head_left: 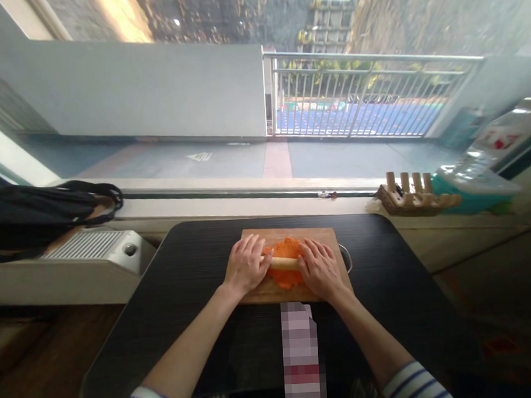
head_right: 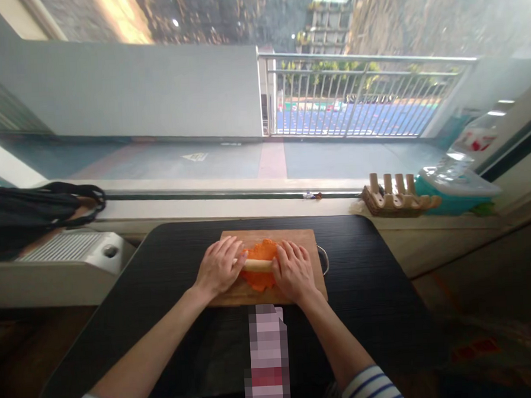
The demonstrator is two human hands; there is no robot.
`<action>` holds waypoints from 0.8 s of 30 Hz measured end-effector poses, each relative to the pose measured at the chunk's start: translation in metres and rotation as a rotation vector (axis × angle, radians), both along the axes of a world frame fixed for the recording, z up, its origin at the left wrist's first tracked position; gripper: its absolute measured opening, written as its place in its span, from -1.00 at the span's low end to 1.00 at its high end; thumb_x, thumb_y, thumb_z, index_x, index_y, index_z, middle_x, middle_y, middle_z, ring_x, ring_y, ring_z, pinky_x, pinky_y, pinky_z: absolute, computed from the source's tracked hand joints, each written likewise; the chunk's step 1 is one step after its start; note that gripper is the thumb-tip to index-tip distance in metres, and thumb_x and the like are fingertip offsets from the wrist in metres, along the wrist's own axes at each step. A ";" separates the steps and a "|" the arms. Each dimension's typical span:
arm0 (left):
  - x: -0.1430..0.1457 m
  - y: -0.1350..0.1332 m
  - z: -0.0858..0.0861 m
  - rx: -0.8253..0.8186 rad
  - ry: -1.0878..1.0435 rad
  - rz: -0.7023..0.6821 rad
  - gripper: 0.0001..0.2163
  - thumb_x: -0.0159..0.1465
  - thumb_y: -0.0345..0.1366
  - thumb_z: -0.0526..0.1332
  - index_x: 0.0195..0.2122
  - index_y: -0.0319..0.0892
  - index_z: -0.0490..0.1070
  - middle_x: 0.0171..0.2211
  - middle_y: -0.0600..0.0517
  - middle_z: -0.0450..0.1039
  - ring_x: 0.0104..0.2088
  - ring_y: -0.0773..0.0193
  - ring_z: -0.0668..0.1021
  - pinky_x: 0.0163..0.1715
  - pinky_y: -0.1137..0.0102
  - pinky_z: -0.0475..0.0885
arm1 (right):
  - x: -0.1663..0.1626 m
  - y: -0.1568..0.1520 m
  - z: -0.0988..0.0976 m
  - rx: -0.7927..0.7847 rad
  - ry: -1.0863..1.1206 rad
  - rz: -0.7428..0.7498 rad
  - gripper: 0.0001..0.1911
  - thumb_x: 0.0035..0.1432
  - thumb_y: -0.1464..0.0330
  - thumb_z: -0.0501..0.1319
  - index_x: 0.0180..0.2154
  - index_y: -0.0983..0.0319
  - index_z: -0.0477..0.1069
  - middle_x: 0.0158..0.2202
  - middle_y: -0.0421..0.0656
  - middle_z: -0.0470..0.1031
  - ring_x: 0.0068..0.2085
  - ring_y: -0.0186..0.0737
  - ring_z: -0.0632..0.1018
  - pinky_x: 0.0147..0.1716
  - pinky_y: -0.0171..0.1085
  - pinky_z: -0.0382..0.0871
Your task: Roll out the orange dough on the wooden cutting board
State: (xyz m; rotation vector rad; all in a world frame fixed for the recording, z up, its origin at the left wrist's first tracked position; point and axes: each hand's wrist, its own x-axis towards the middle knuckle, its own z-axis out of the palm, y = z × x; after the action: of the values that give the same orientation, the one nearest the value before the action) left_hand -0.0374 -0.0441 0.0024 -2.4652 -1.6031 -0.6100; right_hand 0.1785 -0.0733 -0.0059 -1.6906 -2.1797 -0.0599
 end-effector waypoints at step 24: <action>0.017 -0.085 0.007 -0.141 -0.060 0.081 -0.84 0.25 -0.21 0.20 -0.22 -0.17 0.43 0.03 -0.15 0.43 0.06 0.06 0.46 0.05 0.18 0.38 | 0.059 -0.005 0.019 -0.208 0.037 0.311 -0.70 0.22 0.18 0.19 -0.04 0.11 0.45 0.12 -0.09 0.42 0.21 -0.09 0.32 0.14 0.04 0.17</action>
State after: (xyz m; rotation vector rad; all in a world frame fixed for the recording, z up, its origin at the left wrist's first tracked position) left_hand -0.0202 -0.1292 0.0089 -2.4864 -1.8174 -0.5837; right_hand 0.2378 -0.0780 0.0128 -1.4175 -2.4634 0.2875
